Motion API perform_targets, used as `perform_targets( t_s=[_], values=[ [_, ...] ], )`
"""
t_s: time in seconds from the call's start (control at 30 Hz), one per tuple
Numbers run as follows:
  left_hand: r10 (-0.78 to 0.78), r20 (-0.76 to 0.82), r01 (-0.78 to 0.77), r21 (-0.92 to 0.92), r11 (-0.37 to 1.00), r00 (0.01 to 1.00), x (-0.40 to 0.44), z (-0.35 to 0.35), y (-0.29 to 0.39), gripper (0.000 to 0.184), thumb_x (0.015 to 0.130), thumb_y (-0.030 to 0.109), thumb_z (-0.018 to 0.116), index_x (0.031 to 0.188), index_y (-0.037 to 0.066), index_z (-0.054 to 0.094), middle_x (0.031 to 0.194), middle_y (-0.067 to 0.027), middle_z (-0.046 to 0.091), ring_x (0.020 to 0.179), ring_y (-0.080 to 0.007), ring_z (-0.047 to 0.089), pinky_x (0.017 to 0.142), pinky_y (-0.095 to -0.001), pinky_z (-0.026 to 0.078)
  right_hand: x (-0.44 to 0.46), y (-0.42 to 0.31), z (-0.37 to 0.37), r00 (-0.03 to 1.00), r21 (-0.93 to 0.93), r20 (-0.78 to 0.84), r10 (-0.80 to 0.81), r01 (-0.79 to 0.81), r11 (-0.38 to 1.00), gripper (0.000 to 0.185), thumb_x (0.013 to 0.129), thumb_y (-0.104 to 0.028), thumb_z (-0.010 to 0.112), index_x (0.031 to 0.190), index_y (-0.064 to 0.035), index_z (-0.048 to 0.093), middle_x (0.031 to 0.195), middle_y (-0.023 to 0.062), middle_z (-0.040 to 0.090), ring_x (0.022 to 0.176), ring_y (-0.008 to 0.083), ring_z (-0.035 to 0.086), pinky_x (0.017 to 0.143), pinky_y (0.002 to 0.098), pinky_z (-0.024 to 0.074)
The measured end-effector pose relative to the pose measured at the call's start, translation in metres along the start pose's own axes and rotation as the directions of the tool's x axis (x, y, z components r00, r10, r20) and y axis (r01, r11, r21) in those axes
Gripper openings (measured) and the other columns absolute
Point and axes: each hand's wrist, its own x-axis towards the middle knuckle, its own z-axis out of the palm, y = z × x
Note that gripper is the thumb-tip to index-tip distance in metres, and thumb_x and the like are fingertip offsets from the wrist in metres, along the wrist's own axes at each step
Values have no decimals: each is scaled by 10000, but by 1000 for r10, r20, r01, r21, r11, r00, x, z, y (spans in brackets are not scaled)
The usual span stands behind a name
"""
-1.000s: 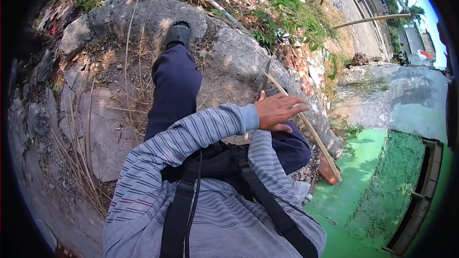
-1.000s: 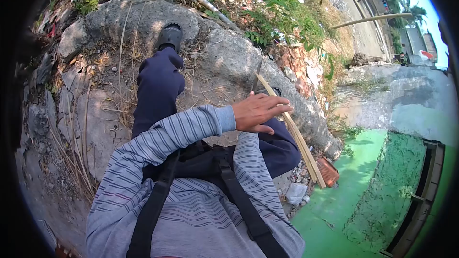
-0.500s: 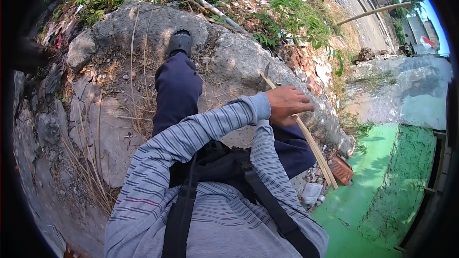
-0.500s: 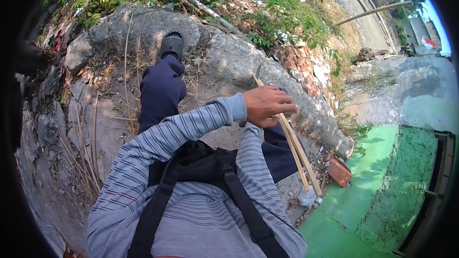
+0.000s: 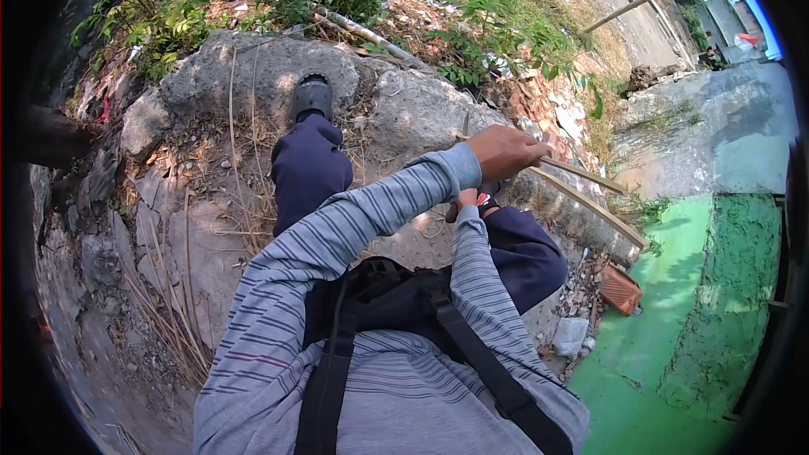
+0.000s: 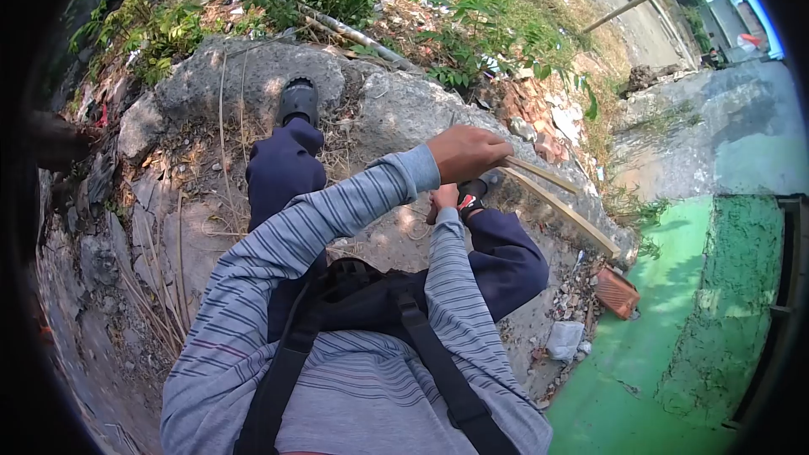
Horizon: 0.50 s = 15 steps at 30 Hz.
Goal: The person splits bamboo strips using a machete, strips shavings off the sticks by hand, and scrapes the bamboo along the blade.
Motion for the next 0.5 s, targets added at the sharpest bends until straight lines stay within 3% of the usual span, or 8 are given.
perform_targets(
  t_s=[0.1, 0.17, 0.2, 0.27, 0.3, 0.4, 0.47, 0.5],
  values=[
    [-90, -44, 88, -37, 995, 995, 16, -14, -21, 184, 975, 257, 609, 1037, 84, 620, 950, -96, 690, 878, -326, 695, 725, -462, 552, 30, 28, 14, 1000, -4, 9, -7, 7, 1000, 653, 1010, -547, 463, 1003, 88, 617, 779, 185, 697, 598, 298, 685, 536, 430, 538],
    [-162, -59, 155, -103, 983, 985, 25, -15, -45, 278, 968, 287, 639, 1142, 71, 620, 1028, -123, 699, 926, -355, 686, 778, -464, 548, 50, 52, 25, 998, -175, -57, -38, 28, 984, 659, 1005, -551, 464, 1046, 85, 631, 927, 275, 710, 841, 453, 704, 768, 520, 545],
    [-160, -56, 154, -100, 983, 986, 28, -19, -49, 278, 968, 287, 639, 1142, 71, 620, 1028, -123, 699, 926, -355, 686, 778, -464, 548, 51, 52, 25, 998, -171, -57, -39, 29, 985, 659, 1005, -551, 464, 1046, 85, 631, 927, 275, 710, 841, 453, 704, 768, 520, 545],
    [-175, -148, 152, -155, 976, 973, 28, -40, -50, 466, 938, 353, 684, 1273, 49, 569, 1115, -178, 671, 1026, -382, 665, 873, -459, 540, 51, 52, 28, 988, -260, -74, -134, 110, 959, 691, 1003, -583, 444, 1061, 75, 646, 1058, 353, 666, 1069, 530, 617, 947, 546, 466],
    [-187, -155, 170, -115, 979, 970, 23, -45, -53, 676, 900, 388, 734, 1402, 22, 468, 1275, -235, 595, 1179, -411, 598, 993, -460, 503, 49, 45, 27, 988, -284, -95, -122, 91, 955, 700, 1001, -592, 438, 1070, 68, 661, 1105, 359, 654, 1115, 525, 598, 962, 560, 451],
    [-217, -238, 204, -77, 976, 947, 8, -64, -60, 764, 885, 378, 759, 1448, -2, 411, 1371, -261, 521, 1268, -426, 532, 1069, -463, 460, 22, 8, 12, 952, -349, -175, -249, 177, 920, 707, 996, -600, 440, 1082, 64, 667, 1106, 347, 661, 1121, 530, 592, 973, 566, 442],
    [-284, -213, 272, -84, 959, 935, -10, -78, -66, 769, 889, 334, 760, 1469, -2, 384, 1408, -266, 487, 1300, -431, 501, 1091, -467, 438, 26, 1, 3, 963, -379, -176, -202, 123, 917, 696, 995, -594, 438, 1090, 56, 670, 1107, 341, 666, 1128, 522, 594, 982, 561, 440],
    [-319, -281, 308, -84, 948, 905, -19, -83, -70, 768, 888, 327, 764, 1469, -2, 385, 1395, -266, 501, 1292, -420, 514, 1085, -459, 445, 30, -3, -3, 967, -340, -182, -176, 106, 934, 683, 995, -588, 439, 1078, 47, 678, 1097, 331, 673, 1117, 514, 604, 975, 554, 445]
  ],
)
